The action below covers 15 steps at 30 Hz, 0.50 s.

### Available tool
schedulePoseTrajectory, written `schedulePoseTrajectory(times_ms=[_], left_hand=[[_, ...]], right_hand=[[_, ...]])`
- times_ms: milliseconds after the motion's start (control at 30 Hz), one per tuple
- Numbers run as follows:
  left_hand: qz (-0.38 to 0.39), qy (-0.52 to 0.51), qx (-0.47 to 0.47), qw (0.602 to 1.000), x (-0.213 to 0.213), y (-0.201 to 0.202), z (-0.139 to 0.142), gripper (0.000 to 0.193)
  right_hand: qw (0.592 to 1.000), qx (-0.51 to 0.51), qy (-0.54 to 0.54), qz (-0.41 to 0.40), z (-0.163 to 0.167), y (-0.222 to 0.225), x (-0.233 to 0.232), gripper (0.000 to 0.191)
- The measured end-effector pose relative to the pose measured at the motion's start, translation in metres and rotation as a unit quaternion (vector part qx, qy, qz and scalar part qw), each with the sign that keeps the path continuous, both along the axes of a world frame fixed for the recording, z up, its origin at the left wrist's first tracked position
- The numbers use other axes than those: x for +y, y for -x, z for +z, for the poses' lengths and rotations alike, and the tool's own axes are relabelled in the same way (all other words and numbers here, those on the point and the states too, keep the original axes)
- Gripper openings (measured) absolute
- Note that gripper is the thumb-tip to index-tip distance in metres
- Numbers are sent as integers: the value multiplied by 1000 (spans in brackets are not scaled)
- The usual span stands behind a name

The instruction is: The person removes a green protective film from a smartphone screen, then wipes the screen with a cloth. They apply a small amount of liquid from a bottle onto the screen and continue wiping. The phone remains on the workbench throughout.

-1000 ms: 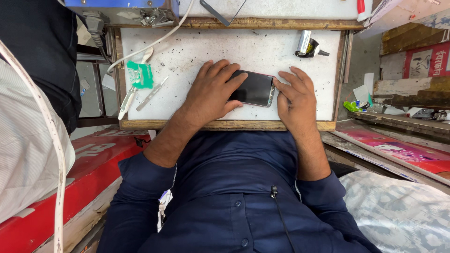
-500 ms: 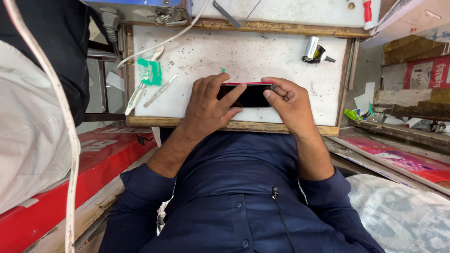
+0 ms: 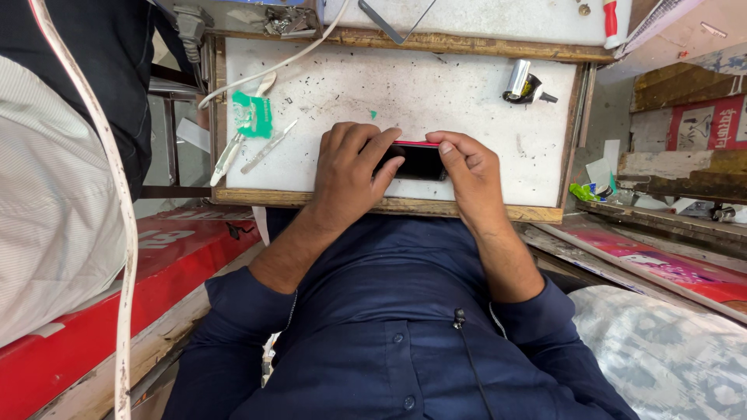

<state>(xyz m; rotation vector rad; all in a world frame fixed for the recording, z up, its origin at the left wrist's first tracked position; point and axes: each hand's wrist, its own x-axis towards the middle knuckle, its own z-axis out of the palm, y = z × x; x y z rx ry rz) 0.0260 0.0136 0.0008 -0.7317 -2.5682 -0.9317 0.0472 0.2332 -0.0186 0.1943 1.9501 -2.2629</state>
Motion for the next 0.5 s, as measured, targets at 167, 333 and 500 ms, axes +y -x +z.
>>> schedulePoseTrajectory(times_ms=[167, 333, 500], left_hand=[[35, -5, 14, 999, 6, -7, -4, 40], [47, -16, 16, 999, 8, -9, -3, 37], [57, -13, 9, 998, 11, -7, -1, 36]], right_hand=[[999, 34, 20, 23, -12, -2, -1, 31], [997, 45, 46, 32, -23, -3, 0, 30], [995, 60, 73, 25, -25, -4, 0, 29]])
